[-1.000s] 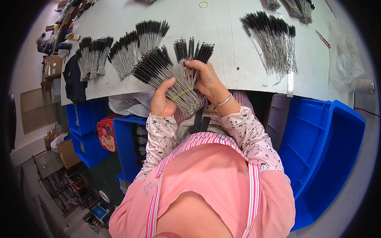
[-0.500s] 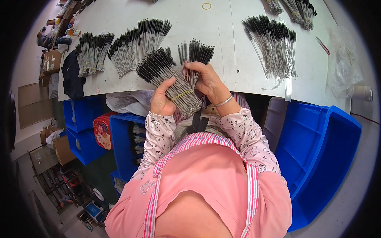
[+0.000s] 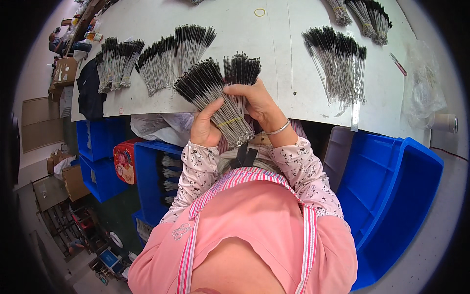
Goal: The person gathers bundles of black bristle brushes from a blue bin and arranges them on a white table. They separate the bundles, align the bristles, and secure them with rubber bands. The person repeats this process, moving finished bundles into the bin and retrieving new ones.
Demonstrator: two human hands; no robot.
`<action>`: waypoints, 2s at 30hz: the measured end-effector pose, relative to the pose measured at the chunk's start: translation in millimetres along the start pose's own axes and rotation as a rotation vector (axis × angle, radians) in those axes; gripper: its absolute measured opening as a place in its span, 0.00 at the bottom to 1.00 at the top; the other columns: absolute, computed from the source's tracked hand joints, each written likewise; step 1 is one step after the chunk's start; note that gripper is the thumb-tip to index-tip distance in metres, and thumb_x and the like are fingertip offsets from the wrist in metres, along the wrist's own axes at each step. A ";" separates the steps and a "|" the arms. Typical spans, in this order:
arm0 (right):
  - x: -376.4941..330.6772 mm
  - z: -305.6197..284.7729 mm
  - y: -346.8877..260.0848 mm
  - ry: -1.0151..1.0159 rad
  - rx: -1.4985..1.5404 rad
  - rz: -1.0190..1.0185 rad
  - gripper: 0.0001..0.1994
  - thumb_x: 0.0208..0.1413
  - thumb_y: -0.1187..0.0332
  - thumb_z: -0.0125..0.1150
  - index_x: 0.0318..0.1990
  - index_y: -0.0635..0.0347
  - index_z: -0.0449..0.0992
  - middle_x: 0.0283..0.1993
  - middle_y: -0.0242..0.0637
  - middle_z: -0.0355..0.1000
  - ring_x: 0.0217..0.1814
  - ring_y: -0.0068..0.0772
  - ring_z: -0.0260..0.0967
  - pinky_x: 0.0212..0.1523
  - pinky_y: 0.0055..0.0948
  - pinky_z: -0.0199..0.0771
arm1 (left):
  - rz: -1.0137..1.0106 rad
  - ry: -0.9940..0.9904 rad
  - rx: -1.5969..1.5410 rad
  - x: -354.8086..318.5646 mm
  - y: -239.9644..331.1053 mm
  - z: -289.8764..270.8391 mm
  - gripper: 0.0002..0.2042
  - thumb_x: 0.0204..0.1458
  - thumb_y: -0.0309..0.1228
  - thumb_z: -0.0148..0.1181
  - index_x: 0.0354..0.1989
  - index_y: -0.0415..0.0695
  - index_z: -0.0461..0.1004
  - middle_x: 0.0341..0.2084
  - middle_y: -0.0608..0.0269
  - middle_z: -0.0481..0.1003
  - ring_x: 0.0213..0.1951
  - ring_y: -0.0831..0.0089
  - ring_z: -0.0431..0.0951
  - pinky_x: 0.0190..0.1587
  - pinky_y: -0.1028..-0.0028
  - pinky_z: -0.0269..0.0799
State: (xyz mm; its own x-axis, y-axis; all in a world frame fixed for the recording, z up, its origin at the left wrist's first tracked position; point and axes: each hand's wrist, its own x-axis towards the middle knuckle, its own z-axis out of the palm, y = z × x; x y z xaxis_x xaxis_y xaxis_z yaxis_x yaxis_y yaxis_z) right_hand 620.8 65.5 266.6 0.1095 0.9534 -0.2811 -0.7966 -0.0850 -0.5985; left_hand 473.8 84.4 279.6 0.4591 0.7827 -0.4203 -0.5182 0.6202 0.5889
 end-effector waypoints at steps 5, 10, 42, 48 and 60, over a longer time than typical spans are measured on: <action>3.3 -10.7 7.4 0.050 0.125 0.060 0.10 0.44 0.80 0.62 0.37 0.66 0.76 0.34 0.39 0.76 0.32 0.29 0.74 0.34 0.28 0.77 | -0.037 0.012 -0.049 1.4 0.8 1.2 0.18 0.49 0.17 0.56 0.50 0.41 0.69 0.43 0.61 0.75 0.43 0.67 0.77 0.46 0.66 0.76; 2.9 -11.9 9.2 0.040 0.204 0.084 0.09 0.46 0.79 0.62 0.37 0.66 0.76 0.33 0.39 0.76 0.33 0.30 0.75 0.36 0.30 0.78 | -0.036 -0.018 -0.041 3.5 2.2 2.3 0.18 0.49 0.17 0.56 0.50 0.40 0.69 0.43 0.60 0.75 0.43 0.66 0.77 0.46 0.66 0.76; 10.3 -33.7 15.5 -0.091 0.275 0.176 0.09 0.48 0.76 0.61 0.38 0.68 0.77 0.35 0.39 0.75 0.35 0.29 0.73 0.39 0.28 0.76 | -0.081 -0.027 0.020 10.0 -3.6 -8.0 0.14 0.51 0.21 0.56 0.48 0.39 0.71 0.43 0.58 0.75 0.45 0.64 0.76 0.50 0.62 0.73; 6.0 -33.3 12.6 -0.033 0.375 0.199 0.10 0.48 0.75 0.61 0.40 0.68 0.76 0.36 0.39 0.75 0.37 0.31 0.73 0.41 0.30 0.76 | -0.132 0.008 -0.139 15.0 -6.9 -14.0 0.15 0.50 0.19 0.57 0.47 0.39 0.71 0.42 0.58 0.75 0.43 0.65 0.77 0.48 0.64 0.74; 1.7 -28.9 14.5 -0.117 0.343 0.168 0.09 0.50 0.74 0.61 0.38 0.68 0.76 0.38 0.42 0.76 0.39 0.36 0.75 0.45 0.36 0.76 | -0.028 0.075 -0.026 12.5 -5.3 -7.7 0.17 0.47 0.15 0.58 0.46 0.40 0.70 0.39 0.60 0.76 0.39 0.68 0.78 0.43 0.68 0.77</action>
State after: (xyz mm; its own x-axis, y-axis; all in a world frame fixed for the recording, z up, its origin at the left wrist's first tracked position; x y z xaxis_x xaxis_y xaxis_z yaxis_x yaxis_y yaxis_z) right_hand 626.7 57.4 235.8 -0.0919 0.9627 -0.2544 -0.9522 -0.1597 -0.2604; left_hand 476.7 91.3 265.9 0.4190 0.7662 -0.4872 -0.5251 0.6422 0.5584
